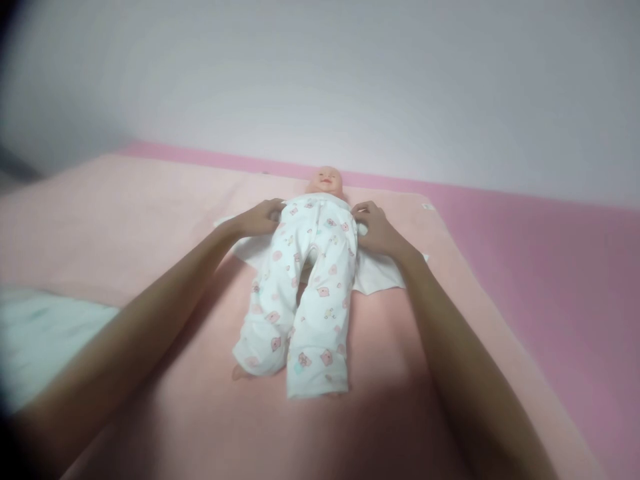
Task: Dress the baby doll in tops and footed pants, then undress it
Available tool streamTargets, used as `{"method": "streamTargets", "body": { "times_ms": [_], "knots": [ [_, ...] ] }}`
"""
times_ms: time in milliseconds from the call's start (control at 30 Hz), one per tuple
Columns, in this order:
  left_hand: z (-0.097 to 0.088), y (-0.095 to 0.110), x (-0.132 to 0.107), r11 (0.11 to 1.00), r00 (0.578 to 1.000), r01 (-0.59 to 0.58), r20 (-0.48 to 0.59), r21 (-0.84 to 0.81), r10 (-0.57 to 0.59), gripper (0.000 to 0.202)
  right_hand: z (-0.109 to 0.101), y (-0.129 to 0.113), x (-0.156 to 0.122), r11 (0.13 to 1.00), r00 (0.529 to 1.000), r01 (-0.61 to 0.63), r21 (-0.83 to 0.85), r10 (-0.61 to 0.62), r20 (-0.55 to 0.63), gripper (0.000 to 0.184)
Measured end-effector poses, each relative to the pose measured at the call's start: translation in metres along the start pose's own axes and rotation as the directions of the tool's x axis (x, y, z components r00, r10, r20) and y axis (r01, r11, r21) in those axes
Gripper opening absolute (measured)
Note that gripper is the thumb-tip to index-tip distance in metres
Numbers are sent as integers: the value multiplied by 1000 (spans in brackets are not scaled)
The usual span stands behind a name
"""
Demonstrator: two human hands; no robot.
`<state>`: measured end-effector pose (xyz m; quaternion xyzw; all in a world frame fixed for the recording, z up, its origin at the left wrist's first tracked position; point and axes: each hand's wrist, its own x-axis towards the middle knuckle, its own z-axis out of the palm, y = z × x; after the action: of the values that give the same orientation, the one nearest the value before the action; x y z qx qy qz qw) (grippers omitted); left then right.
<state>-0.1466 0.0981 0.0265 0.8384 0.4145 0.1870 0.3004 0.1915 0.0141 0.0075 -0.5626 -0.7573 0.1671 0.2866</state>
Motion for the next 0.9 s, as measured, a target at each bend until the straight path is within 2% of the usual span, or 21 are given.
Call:
{"method": "streamTargets", "body": {
  "times_ms": [67, 133, 367, 500, 667, 800, 900],
  "knots": [
    [-8, -3, -3, 999, 997, -43, 64, 5, 42, 47, -6, 1, -1, 1000, 998, -6, 24, 5, 55, 34],
    [-11, -7, -4, 998, 994, -70, 85, -6, 70, 46, -7, 1, -2, 999, 998, -8, 49, 4, 67, 33],
    [3, -10, 1, 1000, 1000, -16, -16, -27, 16, 71, 6, -9, -1, 1000, 994, 16, 13, -15, -110, 13],
    [6, -7, 2, 999, 999, -40, -36, 29, 41, 65, 11, -10, -2, 1000, 988, 12, 1, -12, -155, 8],
    [2, -5, 0, 998, 997, -49, -51, 34, 51, 47, 10, -8, 0, 1000, 985, 12, -18, -15, -169, 13],
    [-13, -7, -6, 994, 999, -42, 12, -99, 44, 33, -4, -6, 0, 993, 995, -44, 105, 52, -79, 22],
    [-19, -6, -9, 949, 1000, 7, 14, -315, -2, 40, -10, -7, 1, 965, 989, -130, 229, 142, -37, 25]
  ]
}}
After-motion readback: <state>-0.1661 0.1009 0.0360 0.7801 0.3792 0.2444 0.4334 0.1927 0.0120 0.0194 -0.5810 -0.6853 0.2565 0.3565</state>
